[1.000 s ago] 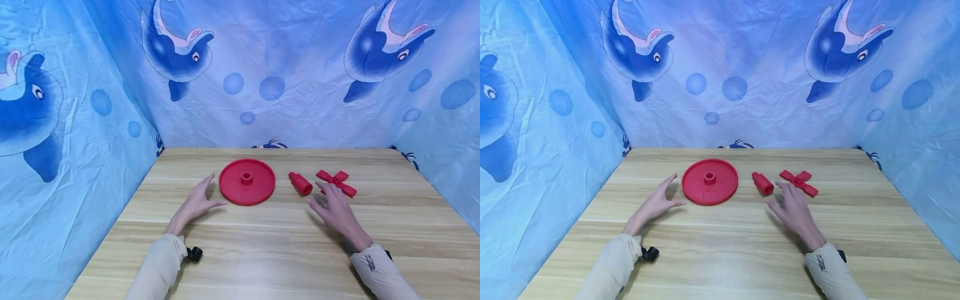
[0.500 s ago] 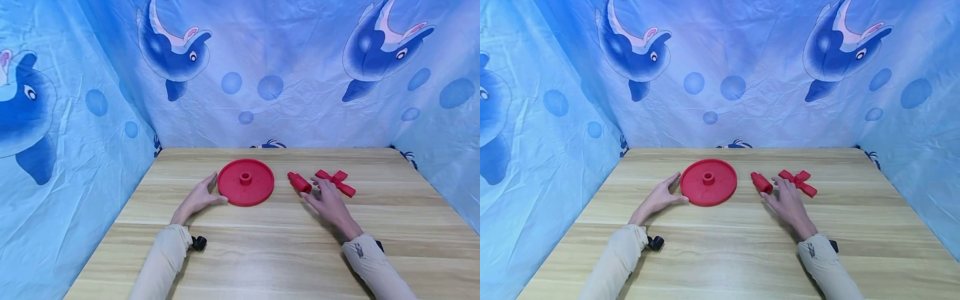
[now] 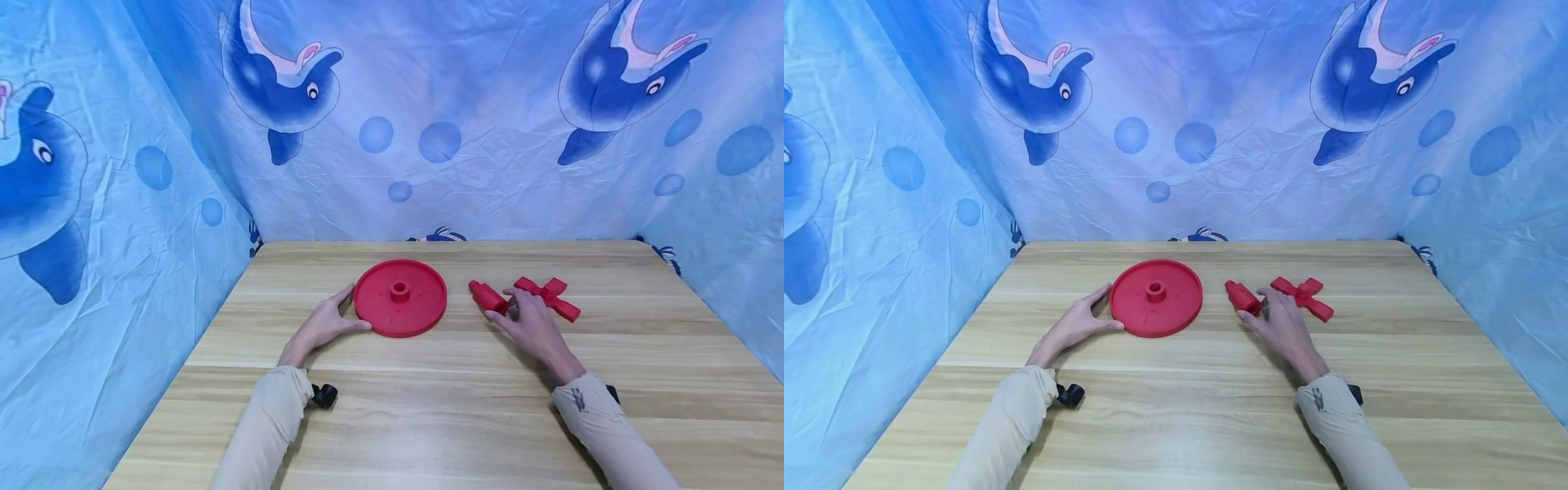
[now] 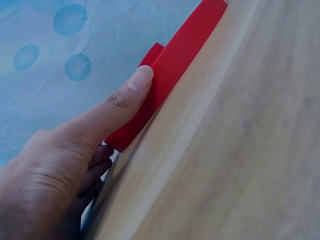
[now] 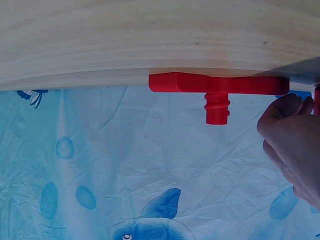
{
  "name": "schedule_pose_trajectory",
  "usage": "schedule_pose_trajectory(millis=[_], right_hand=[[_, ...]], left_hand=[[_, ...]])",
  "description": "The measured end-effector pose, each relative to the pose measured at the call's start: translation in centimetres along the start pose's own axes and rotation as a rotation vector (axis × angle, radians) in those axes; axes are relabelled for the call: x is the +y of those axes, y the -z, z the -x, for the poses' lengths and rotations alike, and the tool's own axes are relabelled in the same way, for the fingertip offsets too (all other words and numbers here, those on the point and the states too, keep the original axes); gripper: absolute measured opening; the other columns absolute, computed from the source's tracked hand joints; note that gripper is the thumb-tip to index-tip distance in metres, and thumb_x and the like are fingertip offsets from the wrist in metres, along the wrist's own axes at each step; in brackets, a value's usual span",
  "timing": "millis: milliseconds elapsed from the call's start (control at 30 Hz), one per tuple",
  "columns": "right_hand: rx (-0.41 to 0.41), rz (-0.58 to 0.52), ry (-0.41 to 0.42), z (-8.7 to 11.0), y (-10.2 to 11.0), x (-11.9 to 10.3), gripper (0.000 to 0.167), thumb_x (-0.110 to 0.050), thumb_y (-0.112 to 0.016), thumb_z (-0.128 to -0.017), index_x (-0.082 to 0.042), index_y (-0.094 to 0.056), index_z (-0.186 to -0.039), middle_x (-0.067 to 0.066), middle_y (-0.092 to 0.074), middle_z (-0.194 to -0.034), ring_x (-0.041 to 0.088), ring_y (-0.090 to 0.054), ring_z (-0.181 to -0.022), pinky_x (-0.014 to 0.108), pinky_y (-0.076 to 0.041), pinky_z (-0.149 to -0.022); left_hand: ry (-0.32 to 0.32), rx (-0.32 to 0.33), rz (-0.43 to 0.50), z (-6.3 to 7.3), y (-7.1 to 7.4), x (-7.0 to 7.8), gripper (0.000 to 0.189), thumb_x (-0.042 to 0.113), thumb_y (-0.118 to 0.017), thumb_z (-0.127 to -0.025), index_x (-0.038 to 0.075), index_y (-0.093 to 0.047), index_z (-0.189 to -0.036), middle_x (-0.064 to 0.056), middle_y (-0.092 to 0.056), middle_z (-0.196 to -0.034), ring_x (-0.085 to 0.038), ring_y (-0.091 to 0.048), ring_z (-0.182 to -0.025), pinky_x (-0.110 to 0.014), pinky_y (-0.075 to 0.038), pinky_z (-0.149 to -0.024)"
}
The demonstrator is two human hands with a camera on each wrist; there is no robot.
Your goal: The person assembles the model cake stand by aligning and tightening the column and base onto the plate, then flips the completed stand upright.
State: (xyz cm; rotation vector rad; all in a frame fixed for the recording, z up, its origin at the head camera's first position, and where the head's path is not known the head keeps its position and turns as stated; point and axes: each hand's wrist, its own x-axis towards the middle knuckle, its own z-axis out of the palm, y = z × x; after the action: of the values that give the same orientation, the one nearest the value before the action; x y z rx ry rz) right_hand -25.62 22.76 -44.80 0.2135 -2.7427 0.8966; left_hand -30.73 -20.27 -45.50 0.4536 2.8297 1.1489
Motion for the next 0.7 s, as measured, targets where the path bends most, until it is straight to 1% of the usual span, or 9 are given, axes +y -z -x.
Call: schedule_pose_trajectory(millis=[167,333,433,700], right_hand=[[-0.012,-0.009,-0.006,-0.32,-0.2,-0.02,0.064,-0.034,-0.081,-0.092,0.003,-0.056,-0.137,0.018,-0.064,-0.107,0.037,-0.052,-0.104,0.054,-0.05,-0.086],[-0.016,-0.017,-0.008,-0.38,-0.24,-0.07,0.055,-0.031,-0.079,-0.093,0.004,-0.059,-0.131,0.018,-0.064,-0.106,0.036,-0.052,-0.102,0.052,-0.048,-0.085],[-0.019,-0.02,-0.009,-0.38,-0.21,-0.08,0.053,-0.029,-0.078,-0.094,0.004,-0.059,-0.131,0.018,-0.064,-0.106,0.036,-0.052,-0.102,0.052,-0.048,-0.085],[-0.02,-0.045,0.0,-0.46,-0.12,-0.25,0.049,-0.022,-0.077,-0.094,0.006,-0.059,-0.131,0.018,-0.064,-0.106,0.036,-0.052,-0.101,0.05,-0.048,-0.084]], left_hand=[[-0.013,-0.007,0.01,0.05,0.03,0.05,0.115,0.06,-0.088,-0.075,0.013,-0.031,-0.164,-0.011,-0.038,-0.163,-0.032,-0.035,-0.149,-0.055,-0.035,-0.116],[-0.023,-0.006,0.011,0.08,0.03,0.17,0.113,0.059,-0.088,-0.076,0.013,-0.034,-0.163,-0.012,-0.041,-0.161,-0.033,-0.036,-0.148,-0.055,-0.035,-0.116],[-0.02,-0.001,0.008,0.11,0.06,0.28,0.112,0.059,-0.088,-0.076,0.014,-0.035,-0.163,-0.012,-0.042,-0.16,-0.032,-0.038,-0.147,-0.055,-0.035,-0.116],[-0.019,-0.001,-0.005,0.07,0.24,0.34,0.112,0.06,-0.087,-0.076,0.012,-0.035,-0.163,-0.015,-0.043,-0.159,-0.036,-0.038,-0.146,-0.057,-0.036,-0.115]])
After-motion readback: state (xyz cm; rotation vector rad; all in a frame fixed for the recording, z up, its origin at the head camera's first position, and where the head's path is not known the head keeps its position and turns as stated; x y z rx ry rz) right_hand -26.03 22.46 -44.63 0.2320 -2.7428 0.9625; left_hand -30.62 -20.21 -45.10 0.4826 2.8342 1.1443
